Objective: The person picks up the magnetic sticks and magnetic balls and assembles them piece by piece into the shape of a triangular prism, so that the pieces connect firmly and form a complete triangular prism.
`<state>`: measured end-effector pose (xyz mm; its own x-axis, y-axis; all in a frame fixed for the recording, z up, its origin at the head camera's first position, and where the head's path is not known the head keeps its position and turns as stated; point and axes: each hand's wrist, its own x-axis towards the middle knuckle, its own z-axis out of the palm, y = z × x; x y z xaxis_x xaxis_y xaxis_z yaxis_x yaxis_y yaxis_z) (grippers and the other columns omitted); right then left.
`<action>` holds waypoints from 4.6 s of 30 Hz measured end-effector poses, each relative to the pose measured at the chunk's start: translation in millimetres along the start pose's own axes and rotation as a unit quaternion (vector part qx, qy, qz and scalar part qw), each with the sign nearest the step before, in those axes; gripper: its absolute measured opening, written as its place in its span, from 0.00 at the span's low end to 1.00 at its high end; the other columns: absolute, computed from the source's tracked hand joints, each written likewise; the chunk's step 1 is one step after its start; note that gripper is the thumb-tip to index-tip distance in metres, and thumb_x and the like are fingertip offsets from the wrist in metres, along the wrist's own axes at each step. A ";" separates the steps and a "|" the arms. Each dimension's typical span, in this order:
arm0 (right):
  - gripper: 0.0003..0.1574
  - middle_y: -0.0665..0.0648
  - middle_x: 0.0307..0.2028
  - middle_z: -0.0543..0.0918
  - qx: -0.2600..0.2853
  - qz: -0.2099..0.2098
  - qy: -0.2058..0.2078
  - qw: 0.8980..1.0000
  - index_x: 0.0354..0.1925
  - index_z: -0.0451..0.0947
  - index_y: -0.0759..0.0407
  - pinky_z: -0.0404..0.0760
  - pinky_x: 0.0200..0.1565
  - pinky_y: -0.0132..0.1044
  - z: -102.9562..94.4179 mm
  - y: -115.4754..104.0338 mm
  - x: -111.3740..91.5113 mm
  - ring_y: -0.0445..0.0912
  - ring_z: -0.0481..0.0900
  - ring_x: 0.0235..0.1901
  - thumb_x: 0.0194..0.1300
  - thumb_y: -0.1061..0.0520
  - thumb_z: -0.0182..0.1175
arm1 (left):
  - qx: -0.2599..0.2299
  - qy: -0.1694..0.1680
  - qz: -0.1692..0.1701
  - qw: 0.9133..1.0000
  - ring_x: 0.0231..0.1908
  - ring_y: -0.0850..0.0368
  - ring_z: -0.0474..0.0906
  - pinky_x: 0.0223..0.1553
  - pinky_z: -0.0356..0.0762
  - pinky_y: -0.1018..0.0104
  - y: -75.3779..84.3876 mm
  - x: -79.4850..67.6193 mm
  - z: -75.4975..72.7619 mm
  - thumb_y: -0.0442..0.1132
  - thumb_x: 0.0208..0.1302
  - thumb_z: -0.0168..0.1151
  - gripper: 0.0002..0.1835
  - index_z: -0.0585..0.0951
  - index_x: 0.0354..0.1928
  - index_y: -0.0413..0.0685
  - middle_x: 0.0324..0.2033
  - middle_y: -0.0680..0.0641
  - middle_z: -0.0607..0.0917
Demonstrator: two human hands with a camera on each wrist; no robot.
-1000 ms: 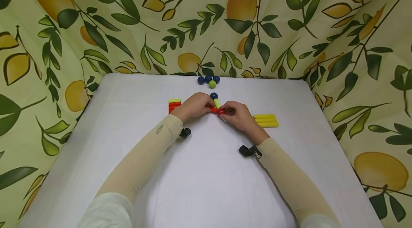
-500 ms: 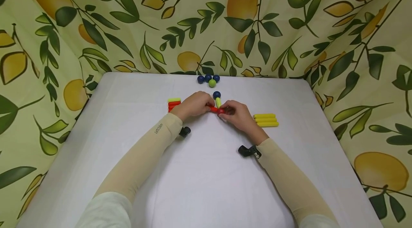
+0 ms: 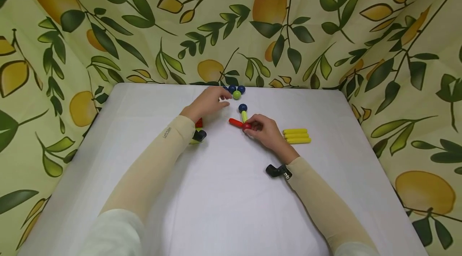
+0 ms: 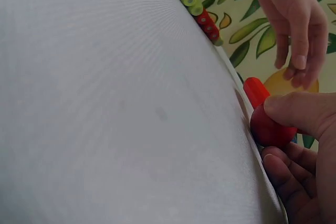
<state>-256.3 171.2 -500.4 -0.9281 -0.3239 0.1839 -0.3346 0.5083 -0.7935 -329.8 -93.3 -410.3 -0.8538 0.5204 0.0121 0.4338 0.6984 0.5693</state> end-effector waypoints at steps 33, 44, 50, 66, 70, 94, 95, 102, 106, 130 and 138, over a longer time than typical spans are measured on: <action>0.16 0.53 0.44 0.86 0.023 -0.008 0.006 1.000 0.52 0.88 0.56 0.83 0.46 0.37 4.1 4.0 -4.0 0.50 0.81 0.40 0.67 0.61 0.78 | -0.003 0.072 -0.078 0.994 0.51 0.45 0.78 0.57 0.78 0.53 -49.3 61.7 7.4 0.32 0.75 0.70 0.13 0.90 0.58 0.40 0.51 0.42 0.86; 0.16 0.53 0.43 0.86 0.015 -0.012 0.011 1.000 0.51 0.88 0.56 0.83 0.45 0.38 0.5 4.1 -2.3 0.50 0.81 0.40 0.67 0.61 0.78 | 0.000 0.034 -0.077 0.996 0.56 0.46 0.81 0.60 0.80 0.53 -51.9 63.8 7.7 0.34 0.73 0.72 0.17 0.88 0.61 0.41 0.58 0.42 0.87; 0.15 0.52 0.42 0.86 0.014 -0.004 0.012 1.000 0.51 0.88 0.55 0.84 0.46 0.38 1.0 4.9 -2.0 0.50 0.81 0.40 0.66 0.61 0.79 | -0.013 0.011 -0.083 0.996 0.59 0.46 0.79 0.64 0.76 0.53 -51.1 57.7 -0.5 0.36 0.73 0.72 0.20 0.86 0.64 0.40 0.57 0.42 0.87; 0.16 0.52 0.42 0.86 0.005 -0.001 0.015 1.000 0.51 0.88 0.54 0.84 0.46 0.43 -1.4 4.1 -2.1 0.50 0.81 0.40 0.67 0.60 0.79 | -0.032 -0.047 -0.026 0.998 0.48 0.46 0.80 0.53 0.81 0.57 -8.8 24.4 -23.1 0.36 0.72 0.75 0.17 0.89 0.59 0.39 0.48 0.43 0.89; 0.16 0.53 0.42 0.86 0.010 -0.001 0.015 1.000 0.51 0.88 0.55 0.84 0.46 0.42 1.0 3.9 -2.7 0.50 0.81 0.40 0.67 0.60 0.78 | -0.021 -0.069 -0.032 0.997 0.48 0.47 0.80 0.55 0.81 0.57 -8.8 16.1 -13.3 0.38 0.72 0.74 0.18 0.89 0.61 0.40 0.49 0.44 0.88; 0.15 0.53 0.41 0.85 0.011 -0.013 0.016 1.000 0.50 0.88 0.56 0.83 0.44 0.39 2.6 4.6 -1.9 0.50 0.81 0.39 0.66 0.61 0.79 | 0.015 -0.153 -0.025 0.988 0.48 0.49 0.82 0.61 0.79 0.55 -13.3 6.4 14.3 0.36 0.73 0.73 0.16 0.90 0.59 0.41 0.49 0.44 0.90; 0.15 0.53 0.41 0.85 0.011 -0.013 0.016 1.000 0.50 0.88 0.56 0.83 0.44 0.39 2.9 5.0 -2.0 0.50 0.81 0.39 0.66 0.61 0.79 | 0.015 -0.153 -0.024 0.988 0.48 0.49 0.82 0.61 0.79 0.55 -12.7 6.0 14.7 0.36 0.73 0.73 0.16 0.90 0.59 0.41 0.49 0.44 0.90; 0.16 0.54 0.41 0.85 0.008 -0.016 0.016 1.000 0.50 0.88 0.56 0.83 0.45 0.39 2.5 4.9 -1.9 0.50 0.81 0.39 0.66 0.61 0.79 | 0.020 -0.154 -0.030 0.987 0.49 0.49 0.82 0.61 0.79 0.55 -12.2 6.7 16.0 0.37 0.74 0.72 0.16 0.89 0.60 0.42 0.51 0.45 0.90; 0.16 0.54 0.41 0.85 0.009 -0.019 0.016 1.000 0.51 0.88 0.56 0.83 0.45 0.40 1.3 5.0 -1.6 0.50 0.81 0.39 0.66 0.61 0.79 | 0.012 -0.156 -0.028 0.987 0.51 0.49 0.83 0.62 0.80 0.55 -12.6 6.6 13.4 0.38 0.74 0.72 0.18 0.88 0.62 0.43 0.52 0.45 0.90; 0.15 0.52 0.41 0.85 0.013 -0.009 0.014 1.000 0.50 0.87 0.55 0.83 0.45 0.40 7.6 7.0 -5.1 0.50 0.81 0.39 0.66 0.61 0.79 | -0.015 -0.046 -0.075 0.996 0.52 0.42 0.81 0.60 0.79 0.46 -61.4 -44.6 -60.8 0.33 0.72 0.73 0.14 0.89 0.57 0.37 0.50 0.41 0.89; 0.15 0.53 0.41 0.85 0.009 -0.014 0.020 1.000 0.50 0.87 0.55 0.83 0.44 0.40 0.7 6.3 -3.0 0.50 0.81 0.39 0.66 0.61 0.79 | 0.007 -0.096 -0.101 0.990 0.52 0.43 0.81 0.60 0.79 0.47 -77.0 -47.8 -49.5 0.32 0.73 0.71 0.11 0.91 0.54 0.40 0.49 0.42 0.90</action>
<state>-255.5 174.9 -506.3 -0.9243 -0.3056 0.2288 -0.3580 0.4855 -0.7976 -336.6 -196.3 -414.0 -0.8536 0.4518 -0.2593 0.2644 0.8046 0.5318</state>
